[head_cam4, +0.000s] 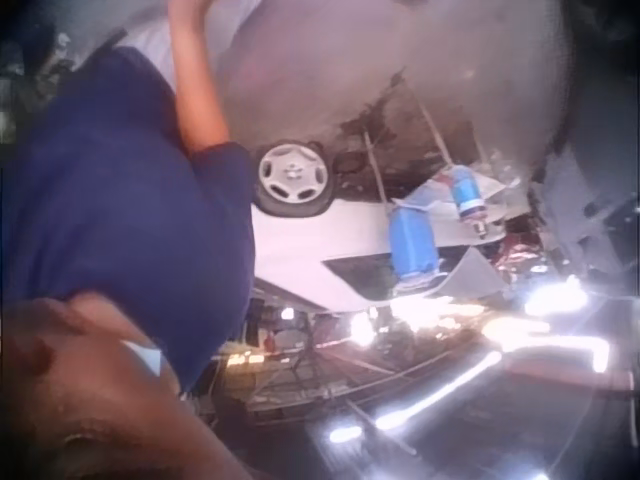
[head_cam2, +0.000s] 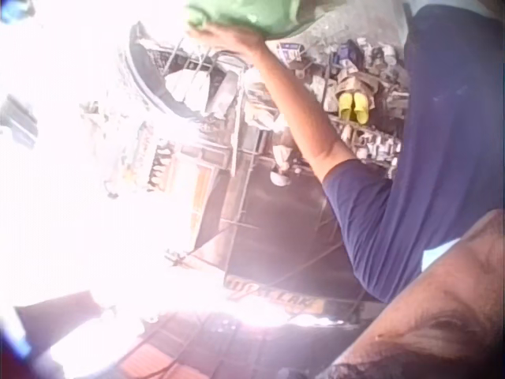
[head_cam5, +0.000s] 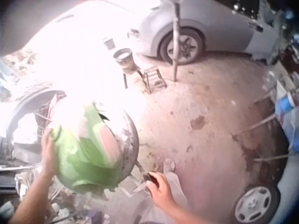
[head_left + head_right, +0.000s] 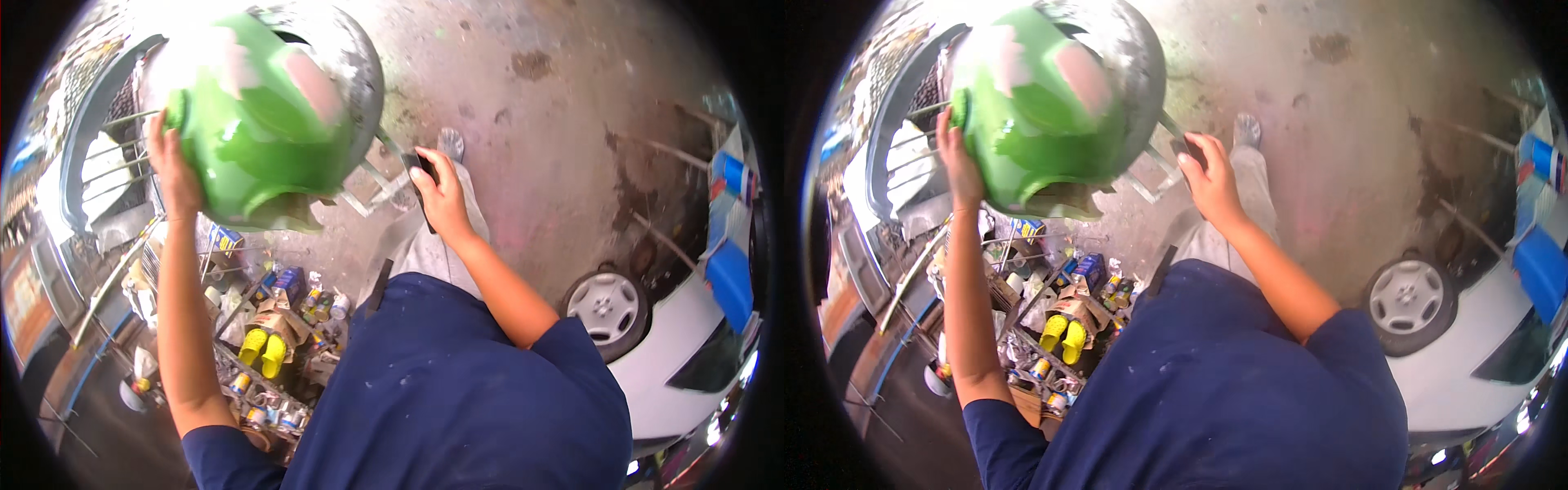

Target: The person sands a motorcycle fuel tank on a stand using a sanding block by hand and turns the tank to reach different areas. The person then walks to a workbench, handles items on the table, and folds a piece of sandpaper.

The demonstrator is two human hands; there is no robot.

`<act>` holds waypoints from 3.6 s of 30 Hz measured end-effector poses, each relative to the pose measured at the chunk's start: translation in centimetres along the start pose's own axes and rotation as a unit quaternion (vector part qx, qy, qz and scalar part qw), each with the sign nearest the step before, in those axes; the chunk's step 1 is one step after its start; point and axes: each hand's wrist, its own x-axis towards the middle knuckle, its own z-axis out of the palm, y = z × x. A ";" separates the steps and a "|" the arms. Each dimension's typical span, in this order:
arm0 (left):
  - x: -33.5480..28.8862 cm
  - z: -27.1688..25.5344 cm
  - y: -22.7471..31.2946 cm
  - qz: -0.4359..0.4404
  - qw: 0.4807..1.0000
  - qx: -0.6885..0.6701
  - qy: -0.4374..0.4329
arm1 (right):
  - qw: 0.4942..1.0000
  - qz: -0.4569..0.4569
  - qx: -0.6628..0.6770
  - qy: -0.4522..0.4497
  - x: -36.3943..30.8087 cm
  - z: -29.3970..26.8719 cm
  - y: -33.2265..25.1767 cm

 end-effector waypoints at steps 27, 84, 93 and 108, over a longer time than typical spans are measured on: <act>0.7 -0.9 -1.8 -0.041 0.996 -0.048 -0.062 | 0.921 -0.380 0.002 0.088 2.3 10.8 -1.8; 0.3 -1.2 -1.5 0.045 0.998 0.034 -0.036 | 0.905 -0.411 -0.101 0.025 1.5 10.0 -3.6; -0.8 -0.3 0.5 0.083 0.986 0.145 0.000 | 0.851 -0.477 -0.217 -0.014 3.8 12.8 -12.5; -0.9 1.2 -2.3 0.068 0.963 0.260 0.025 | 0.673 -0.578 -0.387 -0.251 6.4 11.0 -18.4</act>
